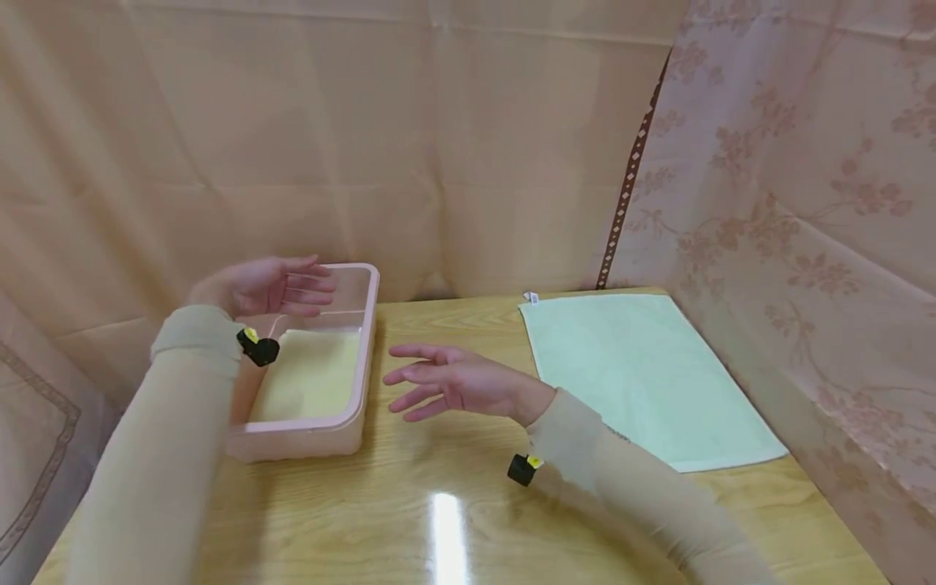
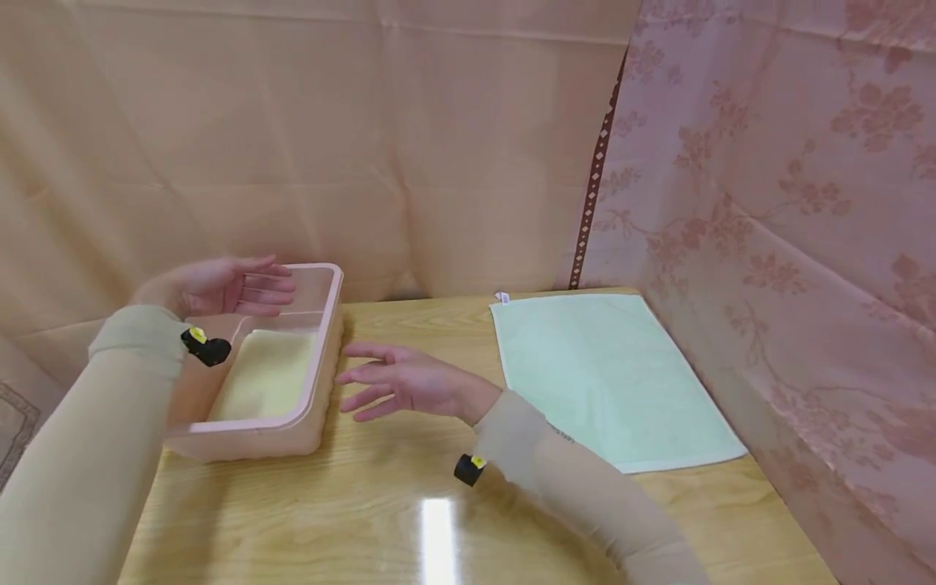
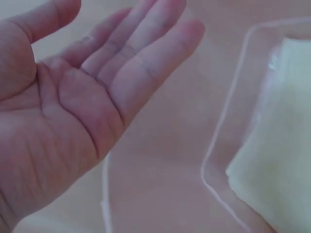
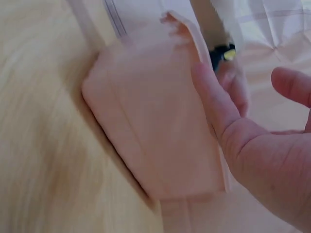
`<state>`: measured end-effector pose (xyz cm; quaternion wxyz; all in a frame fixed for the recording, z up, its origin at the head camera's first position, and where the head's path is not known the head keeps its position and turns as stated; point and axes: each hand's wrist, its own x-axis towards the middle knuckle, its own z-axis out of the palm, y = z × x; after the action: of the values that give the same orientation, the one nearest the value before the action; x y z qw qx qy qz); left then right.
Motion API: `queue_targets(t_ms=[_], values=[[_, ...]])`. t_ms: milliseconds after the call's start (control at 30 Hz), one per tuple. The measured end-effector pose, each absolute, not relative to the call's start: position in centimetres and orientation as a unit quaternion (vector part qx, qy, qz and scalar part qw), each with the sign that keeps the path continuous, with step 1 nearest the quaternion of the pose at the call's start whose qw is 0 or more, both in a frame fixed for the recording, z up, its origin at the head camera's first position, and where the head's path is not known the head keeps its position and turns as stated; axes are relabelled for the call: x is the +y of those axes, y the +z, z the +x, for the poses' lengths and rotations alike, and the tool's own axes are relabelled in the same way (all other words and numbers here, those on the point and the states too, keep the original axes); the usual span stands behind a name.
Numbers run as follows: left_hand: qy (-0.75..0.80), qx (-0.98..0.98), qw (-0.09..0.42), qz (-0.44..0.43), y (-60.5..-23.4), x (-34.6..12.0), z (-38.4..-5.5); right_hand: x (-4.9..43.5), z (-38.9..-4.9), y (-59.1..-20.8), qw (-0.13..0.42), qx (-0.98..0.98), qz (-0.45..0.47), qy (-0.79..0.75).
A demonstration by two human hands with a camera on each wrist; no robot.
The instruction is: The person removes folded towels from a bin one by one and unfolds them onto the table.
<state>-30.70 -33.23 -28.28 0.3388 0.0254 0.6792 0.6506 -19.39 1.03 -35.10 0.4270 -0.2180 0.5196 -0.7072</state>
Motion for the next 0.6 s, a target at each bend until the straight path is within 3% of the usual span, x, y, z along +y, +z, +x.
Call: queue_targets(t_ms=[267,600], values=[[0.658,0.670,0.340,-0.049,-31.2,-33.9,-31.1,-1.6,-18.3,-36.2,0.452,0.495,-0.180,-0.720],[0.610,0.706,0.351,-0.079,-33.1,-34.5,-31.2,-2.8,-18.0,-36.5,0.471,0.460,-0.161,-0.735]])
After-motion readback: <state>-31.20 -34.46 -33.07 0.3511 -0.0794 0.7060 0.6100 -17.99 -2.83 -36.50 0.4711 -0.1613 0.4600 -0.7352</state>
